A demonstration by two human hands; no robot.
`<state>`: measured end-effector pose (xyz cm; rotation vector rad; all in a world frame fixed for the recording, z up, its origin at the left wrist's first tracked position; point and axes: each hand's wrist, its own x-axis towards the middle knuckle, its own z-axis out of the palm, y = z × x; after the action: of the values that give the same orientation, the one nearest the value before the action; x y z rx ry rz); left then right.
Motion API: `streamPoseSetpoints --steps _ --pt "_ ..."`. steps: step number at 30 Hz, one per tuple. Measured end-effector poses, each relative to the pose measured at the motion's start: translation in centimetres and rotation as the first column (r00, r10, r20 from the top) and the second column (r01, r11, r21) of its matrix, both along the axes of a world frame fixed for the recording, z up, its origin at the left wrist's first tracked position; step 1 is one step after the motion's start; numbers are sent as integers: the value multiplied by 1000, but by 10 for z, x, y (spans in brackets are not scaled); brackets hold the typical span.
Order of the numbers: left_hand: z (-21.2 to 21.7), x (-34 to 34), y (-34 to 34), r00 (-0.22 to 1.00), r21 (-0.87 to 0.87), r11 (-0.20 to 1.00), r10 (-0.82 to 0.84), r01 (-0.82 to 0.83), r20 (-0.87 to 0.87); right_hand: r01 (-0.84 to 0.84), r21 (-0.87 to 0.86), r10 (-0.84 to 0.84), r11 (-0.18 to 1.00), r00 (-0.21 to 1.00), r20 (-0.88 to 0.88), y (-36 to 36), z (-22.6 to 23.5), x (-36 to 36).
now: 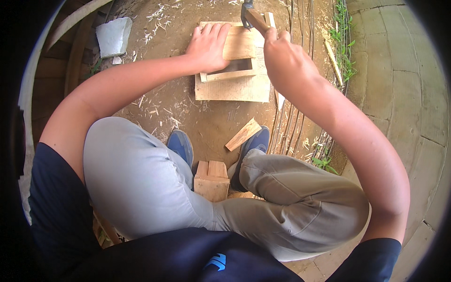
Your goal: The person assembles a small wooden frame by hammering nails into pre-cut wooden pieces. They position the pieces, insert nails, and strike them with a hammer to secure the joints.
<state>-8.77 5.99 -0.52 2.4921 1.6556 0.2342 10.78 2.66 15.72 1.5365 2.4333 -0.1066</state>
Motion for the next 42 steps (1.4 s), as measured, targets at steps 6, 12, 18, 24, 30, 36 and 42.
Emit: streamPoseSetpoints --steps 6,12,18,24,30,36,42 --pt "3 1 -1 1000 -15 1000 7 -7 -27 -75 32 74 997 997 33 6 6 -12" --pt "3 4 -1 999 -24 1000 6 -8 -54 -89 73 90 993 996 -17 16 8 -12" --pt "3 2 -2 998 -33 999 18 -20 -62 3 -53 -4 999 1000 -28 27 14 -17" --pt "1 2 -2 999 -31 1000 1 -2 -52 -31 39 34 999 996 -88 23 -1 -7" --pt "2 2 -1 997 -22 1000 7 -9 -82 -62 72 68 995 994 -85 27 -7 -1" --pt "2 4 -1 999 19 1000 -19 20 -38 232 166 -202 958 962 -182 67 9 31" --pt "-2 -1 1 999 25 999 -24 25 -24 -189 149 199 971 979 -51 100 58 90"
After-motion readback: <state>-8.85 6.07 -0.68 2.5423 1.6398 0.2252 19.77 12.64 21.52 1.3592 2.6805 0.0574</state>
